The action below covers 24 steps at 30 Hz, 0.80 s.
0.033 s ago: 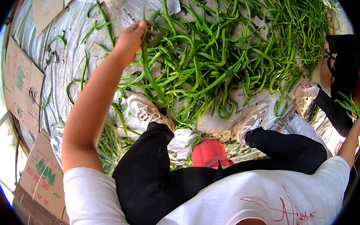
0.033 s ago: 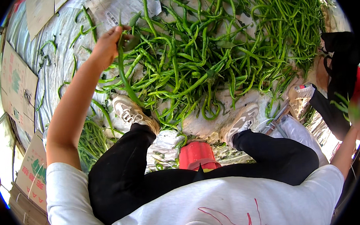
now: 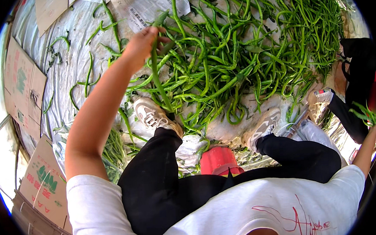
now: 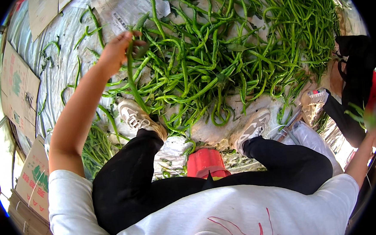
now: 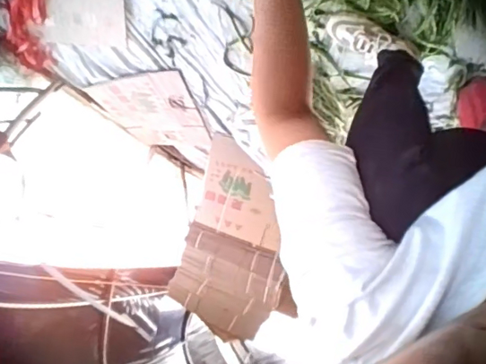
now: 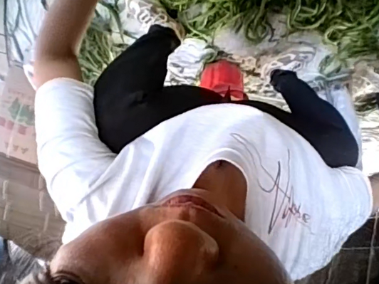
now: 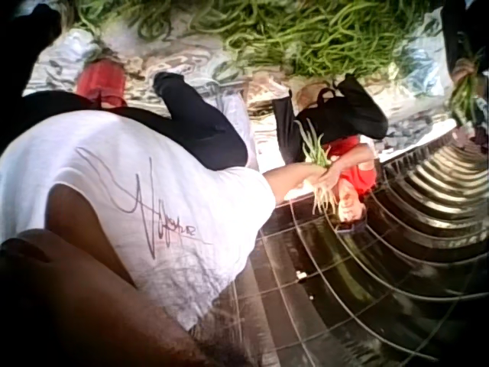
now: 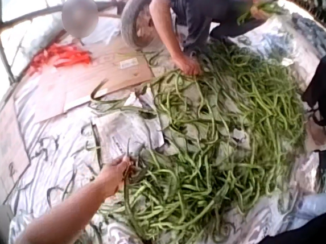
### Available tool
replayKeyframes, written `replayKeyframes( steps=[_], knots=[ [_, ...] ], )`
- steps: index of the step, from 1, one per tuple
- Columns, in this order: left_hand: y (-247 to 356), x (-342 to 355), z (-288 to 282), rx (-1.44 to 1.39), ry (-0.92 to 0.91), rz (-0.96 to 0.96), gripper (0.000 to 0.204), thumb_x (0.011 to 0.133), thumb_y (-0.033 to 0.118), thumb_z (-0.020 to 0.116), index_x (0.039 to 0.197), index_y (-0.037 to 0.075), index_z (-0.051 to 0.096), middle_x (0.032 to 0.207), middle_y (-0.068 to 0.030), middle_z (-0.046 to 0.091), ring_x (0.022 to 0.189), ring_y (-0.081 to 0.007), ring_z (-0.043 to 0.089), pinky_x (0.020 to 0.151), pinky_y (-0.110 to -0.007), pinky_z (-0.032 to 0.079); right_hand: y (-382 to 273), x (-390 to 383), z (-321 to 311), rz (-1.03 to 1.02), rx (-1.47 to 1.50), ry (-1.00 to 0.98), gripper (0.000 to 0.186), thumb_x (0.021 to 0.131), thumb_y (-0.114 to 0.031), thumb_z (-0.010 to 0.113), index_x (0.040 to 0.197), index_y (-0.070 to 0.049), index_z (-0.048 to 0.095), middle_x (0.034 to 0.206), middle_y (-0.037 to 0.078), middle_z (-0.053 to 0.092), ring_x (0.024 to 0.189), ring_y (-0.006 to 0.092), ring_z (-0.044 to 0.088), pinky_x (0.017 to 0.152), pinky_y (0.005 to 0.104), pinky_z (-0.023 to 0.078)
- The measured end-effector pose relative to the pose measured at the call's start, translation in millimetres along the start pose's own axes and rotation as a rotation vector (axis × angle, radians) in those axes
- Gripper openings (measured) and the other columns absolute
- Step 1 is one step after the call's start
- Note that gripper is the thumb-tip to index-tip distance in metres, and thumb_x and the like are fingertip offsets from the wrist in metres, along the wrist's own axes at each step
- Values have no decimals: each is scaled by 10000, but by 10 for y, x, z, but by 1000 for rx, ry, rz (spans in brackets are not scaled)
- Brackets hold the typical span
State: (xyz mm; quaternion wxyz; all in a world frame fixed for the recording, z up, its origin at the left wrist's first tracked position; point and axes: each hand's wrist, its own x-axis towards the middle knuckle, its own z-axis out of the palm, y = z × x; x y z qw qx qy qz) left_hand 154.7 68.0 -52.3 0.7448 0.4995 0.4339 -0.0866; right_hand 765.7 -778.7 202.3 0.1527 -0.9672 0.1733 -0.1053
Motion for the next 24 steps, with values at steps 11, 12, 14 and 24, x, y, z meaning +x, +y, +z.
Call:
replayKeyframes(
  steps=[11, 12, 14, 24],
  knots=[
    [4, 498, 278, 797, 291, 363, 280, 888, 278, 606, 1009, 29, 646, 866, -154, 658, 760, -285, 633, 689, -408, 485, -1807, -1878, 862, -879, 1, -56, 428, 890, -214, 576, 1238, 29, 520, 1258, 176, 551, 1166, 262, 529, 982, 329, 401],
    [-70, 653, 167, 810, 403, 340, 320, 859, 298, 645, 1005, 14, 630, 877, -167, 656, 810, -319, 632, 701, -424, 482, -2486, -3055, 1347, -903, 255, -346, 369, 894, -135, 559, 1231, 12, 526, 1233, 146, 567, 1153, 213, 535, 978, 319, 403],
    [-106, 974, 382, 980, 479, 280, 392, 819, 330, 691, 970, -19, 595, 870, -194, 644, 822, -334, 624, 700, -433, 480, -3251, -4328, 1395, -999, 185, -626, 355, 870, -101, 581, 1216, -32, 545, 1200, 127, 589, 1117, 217, 559, 951, 322, 428],
    [394, 363, -41, -226, -63, 45, 74, 861, 19, 527, 928, 16, 494, 947, -186, 624, 722, -196, 593, 617, -280, 485, -4221, -6198, 3377, -1199, 16, -1089, 249, 830, -154, 628, 1024, -2, 591, 967, 200, 645, 889, 381, 615, 791, 445, 483]
  ],
)
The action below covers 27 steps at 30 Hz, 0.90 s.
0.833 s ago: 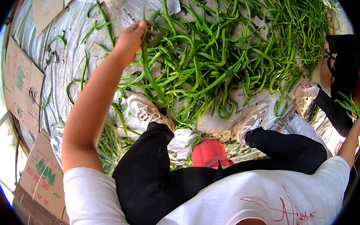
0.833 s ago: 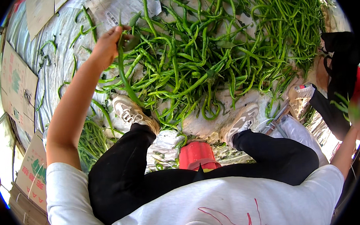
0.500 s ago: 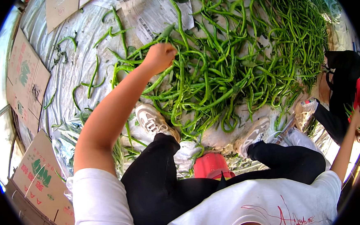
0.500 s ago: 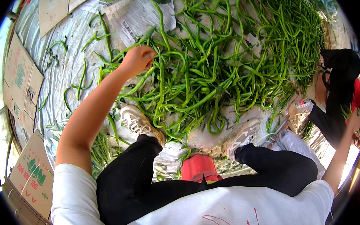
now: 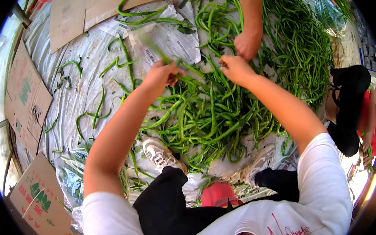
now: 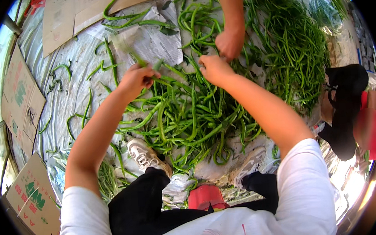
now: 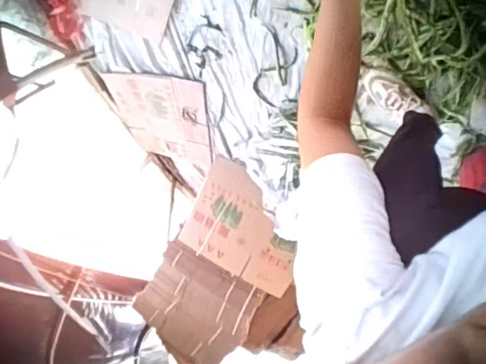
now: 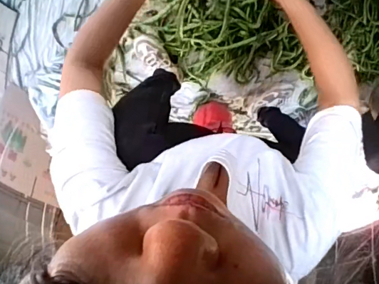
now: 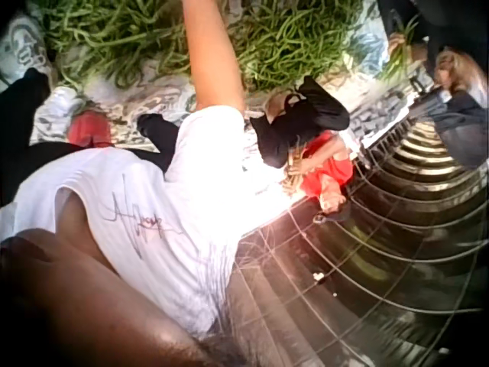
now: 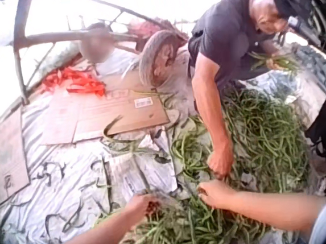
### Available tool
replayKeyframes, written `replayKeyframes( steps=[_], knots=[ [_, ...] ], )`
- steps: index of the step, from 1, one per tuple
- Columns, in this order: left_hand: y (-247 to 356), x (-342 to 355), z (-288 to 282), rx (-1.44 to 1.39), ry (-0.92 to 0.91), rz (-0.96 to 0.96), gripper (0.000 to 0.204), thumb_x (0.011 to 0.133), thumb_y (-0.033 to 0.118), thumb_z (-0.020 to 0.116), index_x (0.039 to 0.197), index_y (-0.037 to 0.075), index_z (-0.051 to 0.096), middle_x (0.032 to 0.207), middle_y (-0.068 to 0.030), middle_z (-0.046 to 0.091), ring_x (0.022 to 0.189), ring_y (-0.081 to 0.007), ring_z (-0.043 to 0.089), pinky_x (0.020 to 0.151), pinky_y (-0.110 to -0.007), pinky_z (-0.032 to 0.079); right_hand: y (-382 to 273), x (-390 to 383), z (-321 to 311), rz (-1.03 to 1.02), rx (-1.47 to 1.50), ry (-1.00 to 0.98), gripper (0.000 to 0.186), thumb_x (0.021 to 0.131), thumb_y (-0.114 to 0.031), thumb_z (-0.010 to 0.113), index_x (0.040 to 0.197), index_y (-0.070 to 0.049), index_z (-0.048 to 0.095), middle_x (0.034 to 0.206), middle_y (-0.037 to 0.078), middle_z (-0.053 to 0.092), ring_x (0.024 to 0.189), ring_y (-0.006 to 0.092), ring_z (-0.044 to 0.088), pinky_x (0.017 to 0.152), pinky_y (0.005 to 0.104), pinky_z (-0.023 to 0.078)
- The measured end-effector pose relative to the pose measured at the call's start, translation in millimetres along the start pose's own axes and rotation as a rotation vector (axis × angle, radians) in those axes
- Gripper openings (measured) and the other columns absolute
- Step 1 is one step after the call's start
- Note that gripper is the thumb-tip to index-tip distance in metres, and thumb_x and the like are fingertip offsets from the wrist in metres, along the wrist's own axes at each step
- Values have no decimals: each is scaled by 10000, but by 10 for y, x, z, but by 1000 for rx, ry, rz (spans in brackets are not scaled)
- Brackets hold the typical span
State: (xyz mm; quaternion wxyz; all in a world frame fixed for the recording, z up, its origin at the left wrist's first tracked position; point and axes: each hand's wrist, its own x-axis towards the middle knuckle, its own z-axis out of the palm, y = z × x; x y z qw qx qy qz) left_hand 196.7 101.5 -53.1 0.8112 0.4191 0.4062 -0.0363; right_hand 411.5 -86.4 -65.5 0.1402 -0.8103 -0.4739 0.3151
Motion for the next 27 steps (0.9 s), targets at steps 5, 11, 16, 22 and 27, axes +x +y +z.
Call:
replayKeyframes(
  steps=[5, 11, 16, 22, 27],
  knots=[
    [275, -1022, -546, -194, 134, 275, 289, 974, 277, 420, 783, 68, 482, 1008, -204, 625, 846, -232, 612, 706, -325, 537, -190, 833, 432, -206, -139, 210, 248, 856, -150, 605, 1090, -70, 587, 1288, 159, 498, 1177, 340, 470, 916, 427, 433],
    [-178, -1386, -862, -1, 280, 325, 386, 1003, 347, 357, 883, 40, 557, 764, -115, 636, 711, -199, 591, 673, -303, 462, -244, 1841, 552, -140, -252, 522, 258, 880, -160, 583, 1131, -104, 600, 1258, 139, 528, 1165, 327, 492, 928, 450, 431],
    [-85, -1349, -863, 96, 315, 144, 281, 1007, 282, 408, 983, 48, 560, 691, -24, 537, 595, -101, 473, 580, -249, 401, -520, 1778, 568, 135, -112, 14, 301, 876, -194, 593, 1147, -66, 621, 1039, 164, 639, 957, 340, 610, 819, 457, 479],
    [69, -929, -790, 1066, 472, 763, 389, 932, 252, 538, 1280, 88, 480, 1241, -107, 541, 1147, -273, 510, 960, -396, 409, -666, 708, 193, -38, 375, 225, 267, 870, -138, 590, 1094, 5, 623, 862, 130, 640, 778, 222, 611, 694, 344, 480],
    [435, -480, -180, 1675, 400, 997, 547, 858, 323, 601, 1337, 125, 426, 1198, -119, 552, 1161, -300, 504, 1035, -449, 321, -976, -182, -434, -131, 413, 111, 196, 890, -102, 592, 1054, -6, 639, 826, 43, 569, 676, 139, 529, 616, 292, 440]
  ],
)
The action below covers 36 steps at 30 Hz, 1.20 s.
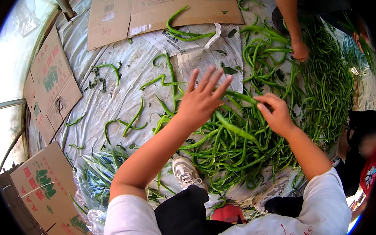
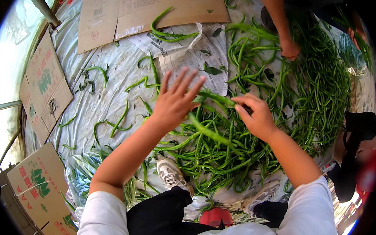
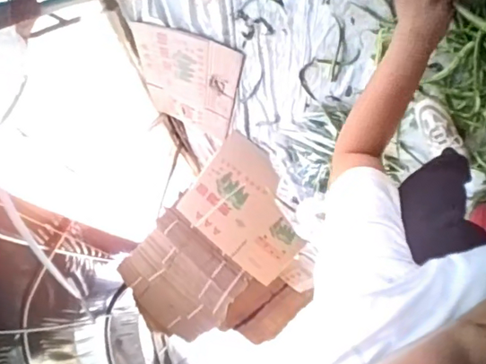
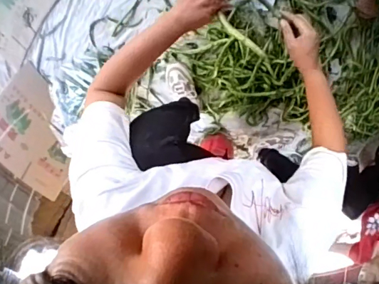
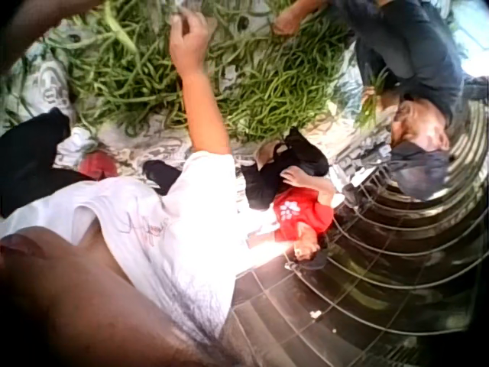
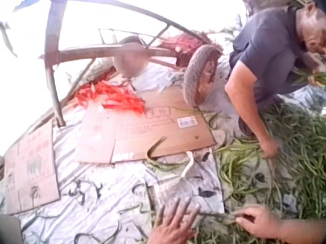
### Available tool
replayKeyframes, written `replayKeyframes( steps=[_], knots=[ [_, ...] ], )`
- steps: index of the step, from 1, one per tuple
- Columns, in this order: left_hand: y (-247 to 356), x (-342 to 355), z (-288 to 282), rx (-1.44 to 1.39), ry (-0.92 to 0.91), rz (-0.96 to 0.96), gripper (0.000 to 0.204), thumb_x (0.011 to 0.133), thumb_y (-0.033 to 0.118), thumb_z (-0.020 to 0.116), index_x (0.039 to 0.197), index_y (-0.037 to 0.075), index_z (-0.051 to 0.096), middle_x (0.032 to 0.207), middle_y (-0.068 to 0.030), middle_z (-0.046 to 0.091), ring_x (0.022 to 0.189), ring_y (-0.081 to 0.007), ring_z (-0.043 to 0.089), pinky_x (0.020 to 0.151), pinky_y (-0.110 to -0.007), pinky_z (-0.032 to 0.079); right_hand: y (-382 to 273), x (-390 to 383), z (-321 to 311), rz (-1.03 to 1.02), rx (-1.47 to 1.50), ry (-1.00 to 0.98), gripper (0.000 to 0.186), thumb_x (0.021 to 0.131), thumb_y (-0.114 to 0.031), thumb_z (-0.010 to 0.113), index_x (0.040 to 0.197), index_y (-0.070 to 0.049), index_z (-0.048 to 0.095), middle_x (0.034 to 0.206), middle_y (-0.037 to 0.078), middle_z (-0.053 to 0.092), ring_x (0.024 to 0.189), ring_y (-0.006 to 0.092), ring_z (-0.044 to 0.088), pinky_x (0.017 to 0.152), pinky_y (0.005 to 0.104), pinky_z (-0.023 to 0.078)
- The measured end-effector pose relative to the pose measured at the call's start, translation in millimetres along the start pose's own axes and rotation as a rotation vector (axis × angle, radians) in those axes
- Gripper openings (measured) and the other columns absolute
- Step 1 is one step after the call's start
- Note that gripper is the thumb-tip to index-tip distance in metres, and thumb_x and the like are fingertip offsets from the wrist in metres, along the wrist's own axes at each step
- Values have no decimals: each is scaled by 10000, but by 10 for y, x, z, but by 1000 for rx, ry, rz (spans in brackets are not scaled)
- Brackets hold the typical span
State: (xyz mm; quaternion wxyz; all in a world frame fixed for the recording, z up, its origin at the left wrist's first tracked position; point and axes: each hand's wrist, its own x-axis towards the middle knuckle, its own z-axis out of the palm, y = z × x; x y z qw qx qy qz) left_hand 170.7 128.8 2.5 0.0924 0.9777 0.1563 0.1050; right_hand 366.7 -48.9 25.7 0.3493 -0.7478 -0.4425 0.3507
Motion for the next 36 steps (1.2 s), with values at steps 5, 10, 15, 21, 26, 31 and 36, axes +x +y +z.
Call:
replayKeyframes(
  steps=[5, 10, 15, 21, 26, 31, 36],
  knots=[
    [-1, 153, 498, -611, -446, -348, 258, 819, 181, 623, 993, 41, 493, 816, -160, 633, 781, -401, 606, 699, -479, 475, 218, 49, -87, 237, 723, 29, 466, 848, -281, 683, 1242, -81, 534, 1076, 45, 549, 897, 151, 533, 811, 306, 447],
    [180, 160, 726, -921, -314, -256, 355, 811, 187, 638, 1069, 5, 477, 859, -205, 628, 791, -419, 603, 719, -472, 471, 148, 273, 765, 241, 1105, -9, 540, 860, -360, 658, 1284, -98, 450, 1213, 55, 506, 1094, 176, 488, 969, 353, 385],
    [-497, 647, 722, -738, -577, -228, 398, 845, 461, 551, 1049, 142, 674, 978, -155, 668, 916, -353, 622, 830, -443, 479, 283, 381, 970, 565, 1247, 438, 160, 959, -242, 528, 972, -84, 546, 865, 36, 561, 777, 152, 541, 781, 356, 478],
    [-1997, 996, 1323, 198, 56, -319, 500, 851, 265, 586, 1310, 114, 460, 1351, -119, 478, 1333, -278, 355, 1072, -410, 308, 257, 121, 859, 682, 1098, 389, 201, 965, -258, 520, 886, -73, 519, 692, 16, 484, 604, 132, 464, 651, 350, 464],
    [-1398, 950, 1447, -100, -304, -324, 184, 854, 160, 488, 1006, 57, 494, 928, -162, 656, 814, -368, 652, 687, -461, 512, 180, -72, 926, 709, 1145, 354, 216, 950, -248, 555, 947, -33, 559, 701, 25, 492, 600, 127, 454, 595, 322, 423],
    [176, 271, 981, -423, -165, -238, 104, 853, 99, 477, 919, 32, 431, 797, -155, 611, 647, -358, 630, 540, -459, 503, 61, 12, 791, 531, 1010, 457, 272, 905, -284, 627, 987, -27, 599, 807, 7, 550, 649, 76, 476, 526, 237, 378],
    [791, -352, 578, -819, -280, -80, 825, 835, 343, 626, 1302, -191, 204, 1048, -312, 486, 961, -414, 544, 850, -427, 468, 29, -169, 807, 655, 780, 427, 156, 861, -188, 680, 917, -72, 591, 736, -27, 546, 597, 51, 489, 449, 187, 335]
  ],
)
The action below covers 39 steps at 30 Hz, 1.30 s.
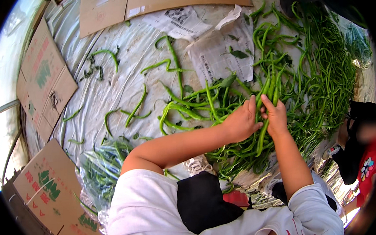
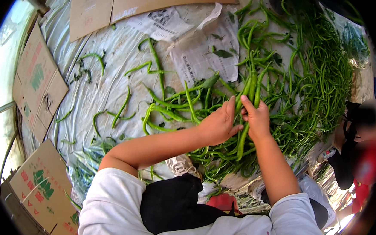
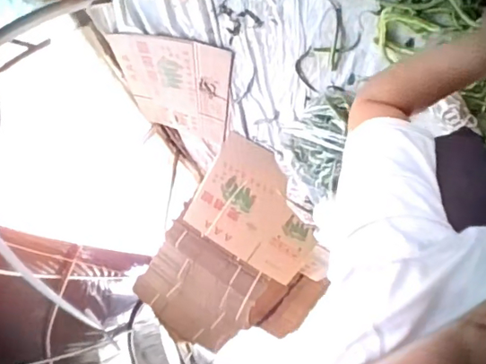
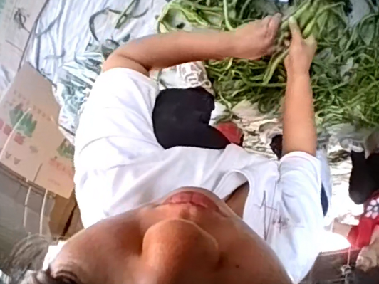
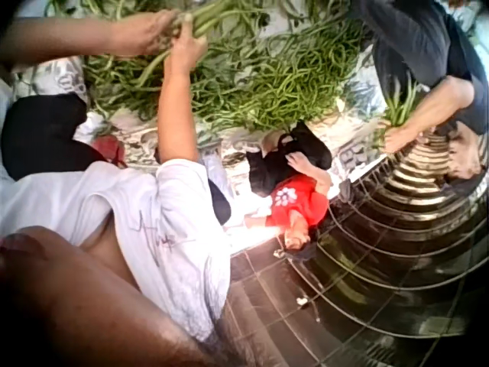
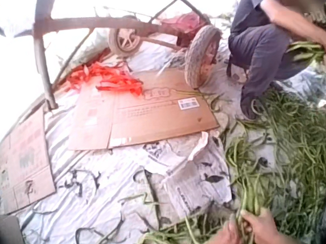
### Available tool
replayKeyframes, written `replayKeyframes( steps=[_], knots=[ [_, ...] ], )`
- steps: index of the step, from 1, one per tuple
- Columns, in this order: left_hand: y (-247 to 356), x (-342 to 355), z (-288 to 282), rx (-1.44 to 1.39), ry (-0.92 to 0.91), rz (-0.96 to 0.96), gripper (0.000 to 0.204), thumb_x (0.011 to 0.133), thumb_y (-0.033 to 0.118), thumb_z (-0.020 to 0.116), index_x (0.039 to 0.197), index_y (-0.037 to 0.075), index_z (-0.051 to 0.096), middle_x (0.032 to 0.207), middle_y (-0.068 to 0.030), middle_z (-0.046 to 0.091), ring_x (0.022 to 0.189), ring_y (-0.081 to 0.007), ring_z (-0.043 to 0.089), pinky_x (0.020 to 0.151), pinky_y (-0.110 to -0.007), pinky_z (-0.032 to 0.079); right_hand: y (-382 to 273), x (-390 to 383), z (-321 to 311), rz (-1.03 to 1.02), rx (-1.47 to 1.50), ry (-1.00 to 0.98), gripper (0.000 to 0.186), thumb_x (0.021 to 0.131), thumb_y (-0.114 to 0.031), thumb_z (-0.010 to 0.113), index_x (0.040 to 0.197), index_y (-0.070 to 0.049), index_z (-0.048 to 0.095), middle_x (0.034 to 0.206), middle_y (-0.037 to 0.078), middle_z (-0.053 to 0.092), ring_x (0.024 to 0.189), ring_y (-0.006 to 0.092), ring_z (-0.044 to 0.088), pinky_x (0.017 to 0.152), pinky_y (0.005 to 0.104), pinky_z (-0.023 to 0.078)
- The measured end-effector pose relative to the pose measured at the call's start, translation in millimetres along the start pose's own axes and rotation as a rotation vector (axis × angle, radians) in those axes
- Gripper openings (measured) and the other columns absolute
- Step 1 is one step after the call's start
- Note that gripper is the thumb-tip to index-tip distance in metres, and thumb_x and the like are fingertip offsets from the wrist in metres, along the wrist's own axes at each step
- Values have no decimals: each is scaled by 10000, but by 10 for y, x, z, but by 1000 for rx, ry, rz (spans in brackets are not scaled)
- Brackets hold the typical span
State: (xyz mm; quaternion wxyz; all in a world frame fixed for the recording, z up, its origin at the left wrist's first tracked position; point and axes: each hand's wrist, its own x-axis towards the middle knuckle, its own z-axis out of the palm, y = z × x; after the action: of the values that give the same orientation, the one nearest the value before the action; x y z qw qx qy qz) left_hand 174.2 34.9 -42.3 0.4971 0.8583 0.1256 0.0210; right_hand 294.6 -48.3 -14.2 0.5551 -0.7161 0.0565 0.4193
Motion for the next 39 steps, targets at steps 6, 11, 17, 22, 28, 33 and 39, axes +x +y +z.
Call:
replayKeyframes(
  steps=[6, 11, 17, 22, 28, 33, 39],
  knots=[
    [-579, 148, -682, 511, 19, -536, 183, 808, 155, 557, 895, 22, 647, 834, -147, 636, 782, -277, 656, 634, -358, 538, 44, -35, -739, -44, -152, 83, 290, 885, -313, 609, 1002, -47, 603, 781, -22, 566, 630, 49, 508, 451, 187, 324],
    [-1475, -206, -1045, 575, 91, -805, 192, 827, 190, 608, 873, 11, 662, 946, -145, 663, 841, -295, 662, 685, -363, 527, 41, -109, -730, -60, -139, -72, 166, 864, -210, 638, 880, -78, 540, 687, -10, 514, 572, 84, 483, 477, 224, 331],
    [-1102, -245, -945, -978, 371, -618, 177, 925, 187, 532, 954, 16, 567, 781, -82, 599, 651, -174, 600, 556, -308, 489, -21, -244, -229, 68, 215, -190, 182, 851, -182, 671, 921, -65, 549, 667, 10, 511, 603, 126, 530, 501, 243, 408],
    [-345, -505, -797, -1524, 141, -509, 153, 979, 170, 460, 1068, 51, 496, 759, -18, 532, 590, -114, 526, 502, -222, 435, -102, -214, -12, 117, 312, -289, 208, 885, -202, 629, 972, -23, 570, 948, 134, 656, 897, 243, 654, 698, 318, 553],
    [40, -847, -323, -1083, -366, -502, 222, 1002, 259, 439, 1022, 48, 507, 698, 14, 516, 557, -59, 498, 500, -219, 416, 64, -422, 36, 93, 457, -306, 309, 897, -142, 611, 1159, -8, 517, 944, 111, 631, 884, 220, 629, 797, 389, 541],
    [-730, -604, -315, 179, 104, -178, 184, 876, 222, 534, 919, 62, 613, 815, -137, 617, 750, -323, 595, 707, -414, 481, 323, -446, -271, 138, 353, -212, 270, 877, -144, 643, 1105, -39, 542, 773, 11, 532, 669, 115, 516, 619, 293, 459],
    [-1408, -445, -585, 770, -31, -314, 319, 786, 238, 692, 1046, 93, 578, 979, -87, 606, 1027, -303, 545, 777, -396, 482, 256, -491, -252, 157, 319, -209, 221, 863, -144, 658, 1035, -54, 552, 761, 11, 530, 656, 117, 514, 622, 289, 459]
  ],
)
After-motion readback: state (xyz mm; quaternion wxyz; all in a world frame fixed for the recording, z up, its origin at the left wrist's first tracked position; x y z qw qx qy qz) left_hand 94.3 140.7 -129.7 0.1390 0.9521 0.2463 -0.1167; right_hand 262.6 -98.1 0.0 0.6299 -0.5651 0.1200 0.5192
